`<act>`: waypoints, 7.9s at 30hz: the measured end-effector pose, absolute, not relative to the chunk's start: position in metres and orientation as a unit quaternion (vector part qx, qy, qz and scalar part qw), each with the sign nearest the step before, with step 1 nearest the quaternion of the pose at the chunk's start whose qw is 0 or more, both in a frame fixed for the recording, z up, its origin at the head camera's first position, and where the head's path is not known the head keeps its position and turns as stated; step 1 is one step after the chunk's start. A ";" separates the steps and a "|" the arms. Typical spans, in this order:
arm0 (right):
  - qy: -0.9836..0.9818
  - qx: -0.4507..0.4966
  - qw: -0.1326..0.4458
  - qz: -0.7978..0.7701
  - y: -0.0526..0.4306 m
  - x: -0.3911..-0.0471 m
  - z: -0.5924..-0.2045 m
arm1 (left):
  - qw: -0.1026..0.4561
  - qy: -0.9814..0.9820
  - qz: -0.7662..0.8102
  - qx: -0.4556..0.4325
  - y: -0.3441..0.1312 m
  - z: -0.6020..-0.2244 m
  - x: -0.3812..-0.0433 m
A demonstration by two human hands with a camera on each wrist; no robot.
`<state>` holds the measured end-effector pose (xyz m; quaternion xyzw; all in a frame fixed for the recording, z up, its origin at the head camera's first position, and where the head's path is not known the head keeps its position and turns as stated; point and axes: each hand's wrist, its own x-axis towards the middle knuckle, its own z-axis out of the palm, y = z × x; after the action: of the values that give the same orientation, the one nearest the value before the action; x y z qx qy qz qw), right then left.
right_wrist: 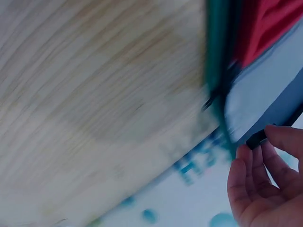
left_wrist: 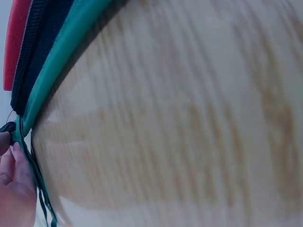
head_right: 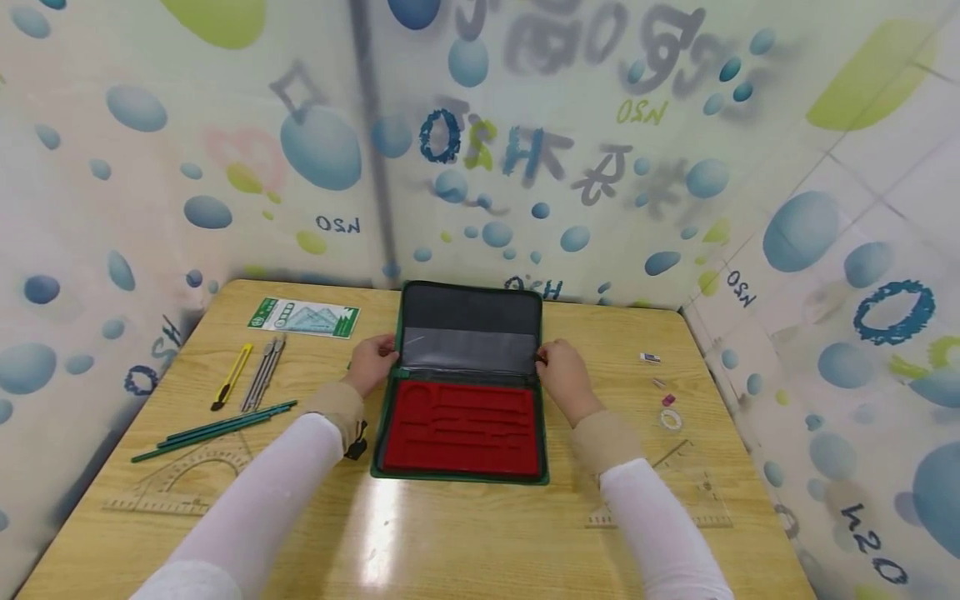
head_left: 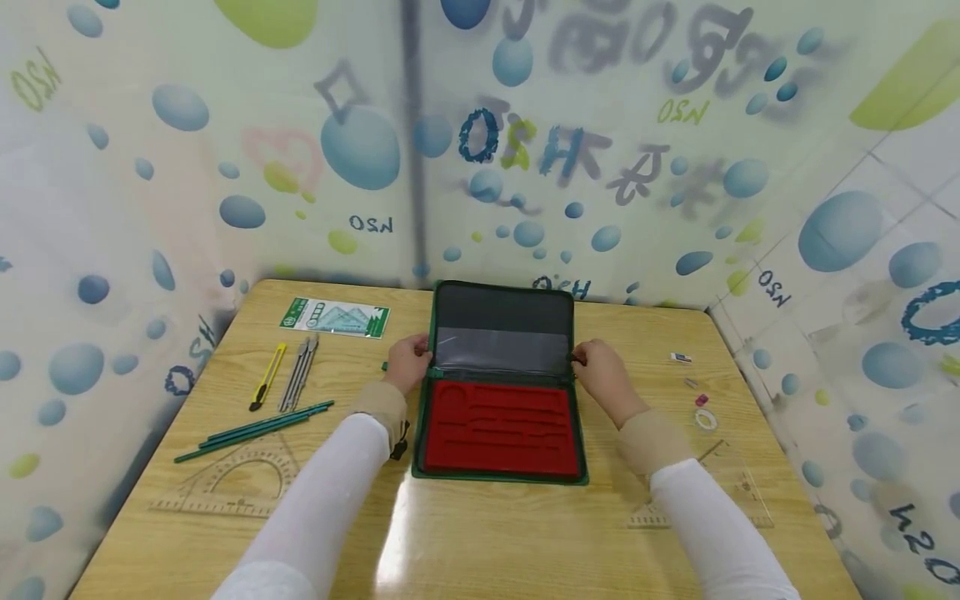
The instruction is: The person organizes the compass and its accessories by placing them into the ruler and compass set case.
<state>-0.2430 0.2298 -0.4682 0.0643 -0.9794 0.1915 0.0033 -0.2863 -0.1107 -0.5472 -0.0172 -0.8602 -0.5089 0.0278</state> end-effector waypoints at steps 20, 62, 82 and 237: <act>-0.945 0.285 -0.032 0.157 0.128 -0.175 -0.471 | 0.009 -0.876 -0.483 0.002 -0.104 -0.528 -0.273; -0.908 0.408 -0.009 0.097 0.121 -0.167 -0.497 | 0.030 -0.864 -0.503 -0.011 -0.109 -0.548 -0.287; -0.891 0.449 0.014 0.064 0.127 -0.164 -0.499 | 0.002 -0.876 -0.483 0.016 -0.103 -0.527 -0.275; -0.981 0.132 -0.015 0.142 0.205 -0.142 -0.490 | -0.005 -0.869 -0.495 0.009 -0.104 -0.529 -0.272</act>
<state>-0.1416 0.2051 -0.4896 0.1322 -0.9809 0.1416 -0.0146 -0.2725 -0.1037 -0.5291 0.0086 -0.8687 -0.4952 -0.0046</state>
